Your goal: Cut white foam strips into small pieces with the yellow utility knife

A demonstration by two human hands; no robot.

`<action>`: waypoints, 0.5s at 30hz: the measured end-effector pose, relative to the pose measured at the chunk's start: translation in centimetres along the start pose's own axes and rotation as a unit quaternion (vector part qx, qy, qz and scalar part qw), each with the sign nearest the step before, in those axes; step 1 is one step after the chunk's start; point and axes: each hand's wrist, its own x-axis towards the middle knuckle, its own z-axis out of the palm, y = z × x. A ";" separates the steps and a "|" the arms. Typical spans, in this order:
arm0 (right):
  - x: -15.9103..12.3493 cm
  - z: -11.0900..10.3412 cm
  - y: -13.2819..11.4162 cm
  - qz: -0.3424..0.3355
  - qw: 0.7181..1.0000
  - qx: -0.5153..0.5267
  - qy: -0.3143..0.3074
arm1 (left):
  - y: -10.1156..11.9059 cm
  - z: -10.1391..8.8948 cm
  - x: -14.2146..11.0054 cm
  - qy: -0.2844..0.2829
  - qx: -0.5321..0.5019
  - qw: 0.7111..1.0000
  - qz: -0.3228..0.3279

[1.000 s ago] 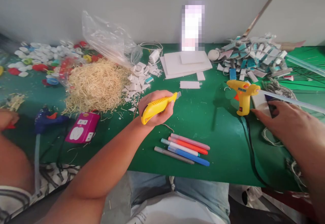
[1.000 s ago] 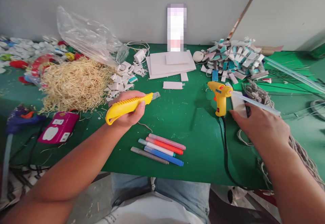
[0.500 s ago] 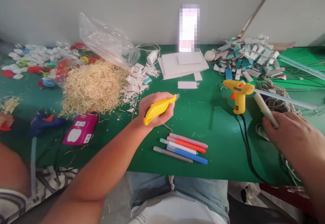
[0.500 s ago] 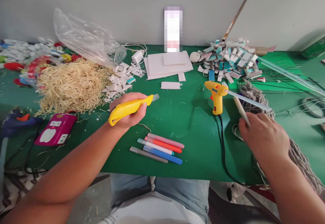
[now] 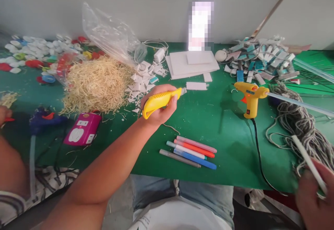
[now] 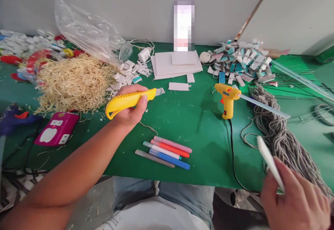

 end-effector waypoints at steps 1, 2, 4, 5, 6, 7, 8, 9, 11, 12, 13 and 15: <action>0.6 -0.1 -1.5 -0.057 0.998 0.023 0.008 | -0.2 0.1 0.0 0.006 -0.007 1.000 -0.012; 1.6 0.0 -2.9 -0.114 0.992 0.045 0.021 | -0.3 0.2 0.0 0.011 -0.014 1.000 -0.019; 4.1 0.9 -5.7 -0.182 0.981 0.065 -0.022 | -0.4 0.4 0.1 0.016 -0.028 0.999 -0.019; 5.4 1.7 -6.9 -0.212 0.973 0.083 -0.036 | -0.3 0.4 0.1 0.015 -0.032 0.999 -0.016; 6.8 2.8 -8.0 -0.233 0.965 0.099 -0.064 | -0.3 0.5 0.1 0.015 -0.034 0.999 -0.014; 8.0 4.1 -8.9 -0.242 0.960 0.115 -0.083 | -0.2 0.4 0.2 0.015 -0.034 0.999 -0.013; 9.1 5.5 -9.8 -0.249 0.955 0.128 -0.100 | -0.1 0.4 0.2 0.015 -0.033 0.999 -0.014; 10.0 7.0 -10.5 -0.254 0.951 0.135 -0.114 | 0.0 0.4 0.2 0.017 -0.031 0.999 -0.015; 11.4 9.9 -11.8 -0.247 0.945 0.136 -0.166 | 0.1 0.3 0.2 0.020 -0.024 0.999 -0.015; 11.8 11.0 -12.3 -0.245 0.940 0.139 -0.193 | 0.1 0.2 0.2 0.022 -0.019 0.999 -0.013; 12.2 12.0 -12.7 -0.253 0.931 0.149 -0.217 | 0.1 0.2 0.2 0.023 -0.012 1.000 -0.011; 12.7 13.4 -13.2 -0.263 0.915 0.171 -0.254 | 0.2 0.2 0.1 0.020 0.003 1.000 -0.008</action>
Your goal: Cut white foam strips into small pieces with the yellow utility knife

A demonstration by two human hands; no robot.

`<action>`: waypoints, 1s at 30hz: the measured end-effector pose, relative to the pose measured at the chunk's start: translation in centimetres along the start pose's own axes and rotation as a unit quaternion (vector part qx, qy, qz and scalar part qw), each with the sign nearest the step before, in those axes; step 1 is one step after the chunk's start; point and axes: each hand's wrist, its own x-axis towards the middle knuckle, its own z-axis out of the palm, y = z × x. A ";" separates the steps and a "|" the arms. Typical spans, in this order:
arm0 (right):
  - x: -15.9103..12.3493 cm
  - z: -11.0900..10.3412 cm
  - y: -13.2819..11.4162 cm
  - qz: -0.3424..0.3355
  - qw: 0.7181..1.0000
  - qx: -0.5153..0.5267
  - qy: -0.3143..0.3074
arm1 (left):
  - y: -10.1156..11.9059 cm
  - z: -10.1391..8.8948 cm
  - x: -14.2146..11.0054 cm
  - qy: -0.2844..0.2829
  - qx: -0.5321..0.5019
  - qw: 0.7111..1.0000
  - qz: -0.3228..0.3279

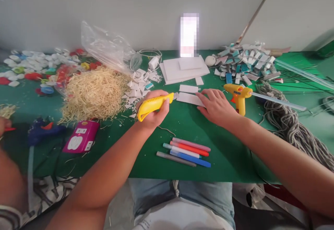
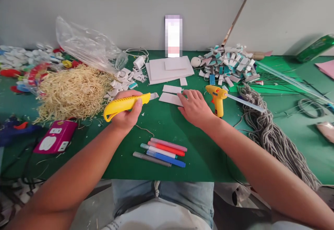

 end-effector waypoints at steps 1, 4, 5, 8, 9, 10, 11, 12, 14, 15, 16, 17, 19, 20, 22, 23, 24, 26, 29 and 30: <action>0.5 0.2 0.2 -0.001 1.000 0.018 -0.005 | 0.1 0.0 0.0 -0.003 0.005 1.000 0.000; 2.2 0.6 0.8 0.038 0.996 0.074 0.019 | 0.2 0.0 -0.2 -0.007 0.004 1.000 -0.007; 3.0 0.7 1.0 0.060 0.994 0.088 0.024 | 0.2 0.0 -0.2 -0.007 -0.003 1.000 -0.010; 5.8 1.4 0.9 0.106 0.988 0.116 0.002 | 0.1 0.0 -0.3 -0.011 -0.026 0.999 -0.031; 6.6 1.6 0.8 0.116 0.986 0.118 -0.013 | -0.1 0.0 -0.3 -0.011 -0.031 0.999 -0.043; 7.4 1.8 0.6 0.125 0.985 0.115 -0.033 | -0.2 0.0 -0.3 -0.009 -0.036 0.998 -0.053; 8.0 2.0 0.4 0.135 0.983 0.109 -0.054 | -0.3 0.0 -0.3 -0.007 -0.040 0.997 -0.061; 8.5 2.1 0.2 0.137 0.983 0.107 -0.060 | -0.4 0.0 -0.3 -0.005 -0.043 0.997 -0.064; 8.9 2.2 0.0 0.139 0.982 0.105 -0.067 | -0.5 0.1 -0.3 -0.004 -0.038 0.998 -0.059; 9.0 2.1 0.0 0.138 0.983 0.105 -0.066 | -0.4 0.1 -0.2 -0.005 -0.029 0.998 -0.051; 8.9 2.0 0.0 0.140 0.982 0.104 -0.068 | -0.4 0.1 -0.2 -0.006 -0.017 0.999 -0.041; 8.9 1.9 0.0 0.143 0.982 0.102 -0.070 | -0.3 0.1 -0.2 -0.007 -0.006 0.999 -0.031; 8.8 1.6 0.0 0.154 0.980 0.099 -0.078 | -0.1 0.0 -0.1 -0.011 -0.001 1.000 -0.014; 8.7 1.5 0.0 0.159 0.979 0.099 -0.083 | 0.0 0.0 -0.1 -0.014 -0.004 1.000 -0.008; 8.7 1.1 0.0 0.167 0.976 0.098 -0.095 | 0.2 -0.1 -0.1 -0.022 -0.010 1.000 -0.005; 8.6 0.9 0.0 0.167 0.976 0.097 -0.104 | 0.2 -0.2 -0.1 -0.024 -0.007 1.000 -0.005; 8.6 0.6 0.0 0.165 0.975 0.096 -0.116 | 0.2 -0.2 -0.1 -0.024 -0.002 1.000 -0.006; 8.5 0.2 0.1 0.156 0.972 0.100 -0.143 | 0.3 -0.3 -0.1 -0.024 0.009 1.000 -0.005; 8.1 -0.4 0.4 0.125 0.969 0.120 -0.177 | 0.4 -0.4 -0.1 -0.031 0.006 0.999 -0.002; 8.0 -0.5 0.5 0.112 0.969 0.127 -0.182 | 0.4 -0.4 -0.1 -0.035 0.002 0.999 -0.004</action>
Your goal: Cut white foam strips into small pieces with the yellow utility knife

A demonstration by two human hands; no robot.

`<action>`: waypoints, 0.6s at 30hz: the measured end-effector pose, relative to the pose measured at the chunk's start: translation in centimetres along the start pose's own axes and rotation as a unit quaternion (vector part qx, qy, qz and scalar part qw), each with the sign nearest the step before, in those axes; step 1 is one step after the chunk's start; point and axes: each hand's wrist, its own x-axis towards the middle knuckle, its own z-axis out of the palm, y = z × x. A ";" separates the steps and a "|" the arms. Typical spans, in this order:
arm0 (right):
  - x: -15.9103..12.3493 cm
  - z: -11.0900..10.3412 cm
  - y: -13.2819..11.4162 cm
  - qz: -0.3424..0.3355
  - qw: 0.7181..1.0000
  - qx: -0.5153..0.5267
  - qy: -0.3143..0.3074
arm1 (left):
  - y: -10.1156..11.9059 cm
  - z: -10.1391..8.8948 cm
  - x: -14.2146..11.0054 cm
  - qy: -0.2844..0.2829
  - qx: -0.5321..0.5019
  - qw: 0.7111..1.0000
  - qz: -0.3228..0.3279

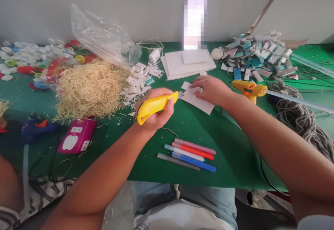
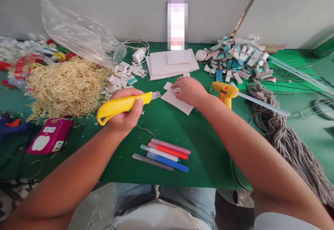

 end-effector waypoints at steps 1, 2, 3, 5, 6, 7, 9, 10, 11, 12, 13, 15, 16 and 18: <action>-0.2 -0.1 0.1 -0.014 1.000 0.004 -0.005 | 0.0 0.0 0.0 -0.004 -0.005 1.000 -0.002; -0.4 -0.1 0.1 -0.024 1.000 0.009 -0.006 | 0.0 0.0 -0.1 -0.007 -0.010 1.000 -0.006; -0.6 -0.1 0.0 -0.029 0.999 0.013 -0.004 | 0.0 0.0 -0.1 -0.009 -0.015 1.000 -0.008; -0.9 0.0 -0.3 -0.022 1.000 0.013 0.004 | 0.0 0.0 -0.2 -0.010 -0.024 1.000 -0.010; -1.0 0.1 -0.5 -0.013 1.000 0.004 0.009 | 0.0 0.0 -0.3 -0.010 -0.026 1.000 -0.009; -1.0 0.2 -0.8 -0.004 1.000 -0.011 0.013 | 0.0 0.0 -0.3 -0.011 -0.027 1.000 -0.007; -1.1 0.4 -1.3 0.006 0.998 -0.057 0.014 | -0.1 0.1 -0.3 -0.012 -0.027 1.000 -0.002; -1.1 0.5 -1.4 0.009 0.997 -0.079 0.016 | -0.1 0.1 -0.2 -0.011 -0.025 1.000 0.002; -1.1 0.5 -1.5 0.010 0.995 -0.097 0.023 | -0.1 0.1 -0.1 -0.007 -0.021 1.000 0.007; -1.2 0.6 -1.6 0.008 0.993 -0.108 0.036 | -0.1 0.1 0.0 -0.003 -0.017 1.000 0.012; -1.4 0.6 -1.6 0.004 0.992 -0.109 0.054 | -0.1 0.1 0.0 0.002 -0.014 1.000 0.017; -2.0 0.6 -1.6 -0.016 0.991 -0.090 0.100 | -0.1 0.1 0.2 0.012 -0.007 1.000 0.023; -2.4 0.7 -1.6 -0.028 0.990 -0.075 0.119 | -0.1 0.1 0.2 0.014 -0.005 1.000 0.022; -3.2 1.0 -1.8 -0.051 0.989 -0.060 0.124 | -0.1 0.1 0.2 0.009 -0.004 1.000 0.018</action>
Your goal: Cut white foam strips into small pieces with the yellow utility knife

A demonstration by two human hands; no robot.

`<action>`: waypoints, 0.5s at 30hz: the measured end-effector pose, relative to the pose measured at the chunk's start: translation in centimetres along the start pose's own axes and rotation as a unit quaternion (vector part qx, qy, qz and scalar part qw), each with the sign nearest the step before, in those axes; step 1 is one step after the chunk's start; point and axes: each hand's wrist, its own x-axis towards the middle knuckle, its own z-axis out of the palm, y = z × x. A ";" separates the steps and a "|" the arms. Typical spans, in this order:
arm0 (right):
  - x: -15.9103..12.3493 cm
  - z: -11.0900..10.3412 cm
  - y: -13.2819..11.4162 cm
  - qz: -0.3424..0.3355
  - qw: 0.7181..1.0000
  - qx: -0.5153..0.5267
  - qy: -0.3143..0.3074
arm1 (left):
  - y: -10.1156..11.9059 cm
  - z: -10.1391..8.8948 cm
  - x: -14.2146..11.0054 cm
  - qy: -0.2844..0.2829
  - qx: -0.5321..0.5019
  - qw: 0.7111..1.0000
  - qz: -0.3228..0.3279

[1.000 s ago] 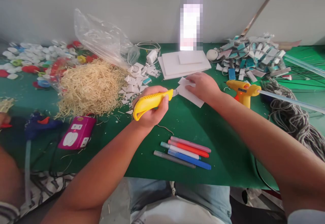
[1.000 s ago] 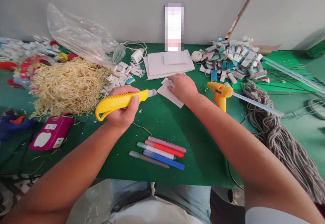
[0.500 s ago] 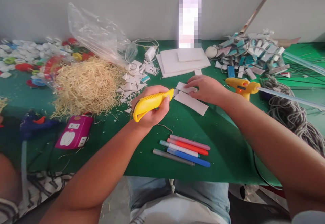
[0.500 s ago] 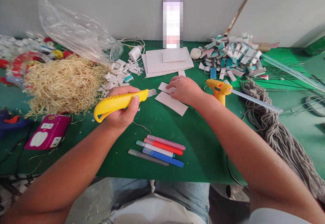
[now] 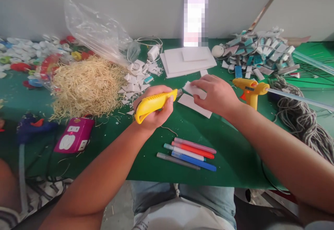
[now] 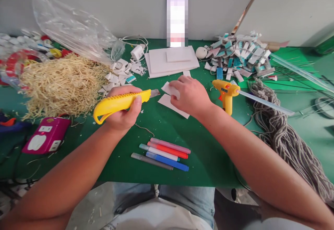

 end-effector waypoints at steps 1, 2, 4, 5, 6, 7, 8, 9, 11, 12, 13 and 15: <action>-0.4 0.1 -0.2 -0.005 1.000 -0.004 -0.012 | 0.0 0.0 0.0 -0.004 -0.001 1.000 -0.003; -0.8 0.2 -0.4 -0.004 1.000 -0.015 -0.027 | 0.0 0.0 -0.1 -0.008 -0.004 1.000 -0.006; -1.4 0.6 -0.7 -0.001 0.998 -0.024 -0.058 | -0.1 0.0 -0.1 -0.007 -0.009 1.000 -0.010; -1.5 0.7 -0.9 0.001 0.998 -0.022 -0.067 | -0.1 0.0 -0.1 -0.004 -0.010 1.000 -0.010; -1.6 0.8 -1.0 0.002 0.997 -0.017 -0.073 | -0.1 0.1 -0.1 -0.002 -0.010 1.000 -0.009; -1.7 0.8 -1.1 0.003 0.997 -0.010 -0.073 | -0.1 0.1 -0.1 0.000 -0.008 1.000 -0.007; -1.7 0.8 -1.2 0.004 0.998 -0.004 -0.069 | -0.2 0.1 -0.2 0.001 -0.007 1.000 -0.004; -1.7 0.7 -1.2 0.004 0.998 0.001 -0.064 | -0.2 0.1 -0.2 0.000 -0.006 1.000 -0.002; -1.7 0.6 -1.3 -0.001 0.998 0.004 -0.055 | -0.3 0.1 -0.2 -0.003 -0.008 1.000 -0.007; -1.7 0.5 -1.4 -0.006 0.998 0.002 -0.055 | -0.4 0.1 -0.3 -0.007 -0.010 1.000 -0.013; -1.8 0.5 -1.4 -0.012 0.998 -0.001 -0.061 | -0.4 0.1 -0.3 -0.011 -0.012 1.000 -0.017; -1.8 0.6 -1.5 -0.020 0.997 -0.010 -0.078 | -0.4 0.1 -0.4 -0.018 -0.010 1.000 -0.023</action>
